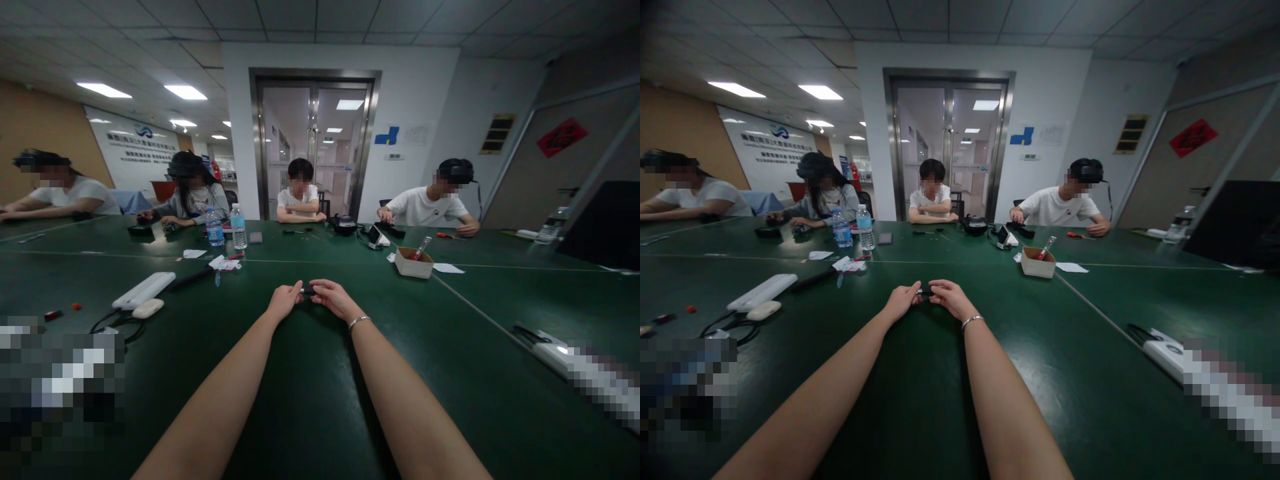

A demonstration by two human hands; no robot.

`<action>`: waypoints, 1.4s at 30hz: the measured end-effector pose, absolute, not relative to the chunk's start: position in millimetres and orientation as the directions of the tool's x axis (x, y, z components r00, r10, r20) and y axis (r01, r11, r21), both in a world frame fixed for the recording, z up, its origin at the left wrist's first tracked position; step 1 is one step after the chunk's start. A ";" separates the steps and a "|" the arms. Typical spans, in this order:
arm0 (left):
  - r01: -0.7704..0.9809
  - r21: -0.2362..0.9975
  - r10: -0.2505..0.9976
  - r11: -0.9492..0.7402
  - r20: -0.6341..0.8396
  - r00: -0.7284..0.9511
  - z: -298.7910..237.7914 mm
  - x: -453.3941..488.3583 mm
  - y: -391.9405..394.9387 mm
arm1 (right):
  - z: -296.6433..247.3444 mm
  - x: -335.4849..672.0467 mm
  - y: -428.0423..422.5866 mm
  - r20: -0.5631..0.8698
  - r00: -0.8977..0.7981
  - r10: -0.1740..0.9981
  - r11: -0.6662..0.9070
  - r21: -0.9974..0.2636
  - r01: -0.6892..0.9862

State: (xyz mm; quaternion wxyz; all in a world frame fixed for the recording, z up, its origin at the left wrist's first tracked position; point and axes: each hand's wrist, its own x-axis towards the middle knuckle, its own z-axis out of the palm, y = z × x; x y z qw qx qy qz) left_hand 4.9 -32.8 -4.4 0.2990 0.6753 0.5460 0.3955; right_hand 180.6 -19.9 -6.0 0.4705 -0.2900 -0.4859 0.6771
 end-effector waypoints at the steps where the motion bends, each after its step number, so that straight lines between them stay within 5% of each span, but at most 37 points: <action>1: 0.499 0.837 0.974 -0.225 0.207 0.092 -4.4 5.0 -33.1 | -5.9 180.9 -19.9 0.058 -0.393 0.918 -0.095 -0.928 -0.359; 25: 0.519 0.796 0.948 -0.313 0.298 0.114 -14.8 5.9 -28.5 | -6.7 177.3 -17.6 0.028 -0.376 0.926 -0.125 -0.918 -0.376; 42: 0.297 0.853 0.904 -0.429 0.406 0.137 -20.5 6.0 -23.0 | -9.2 174.6 -16.6 0.050 -0.348 0.936 -0.052 -0.959 -0.279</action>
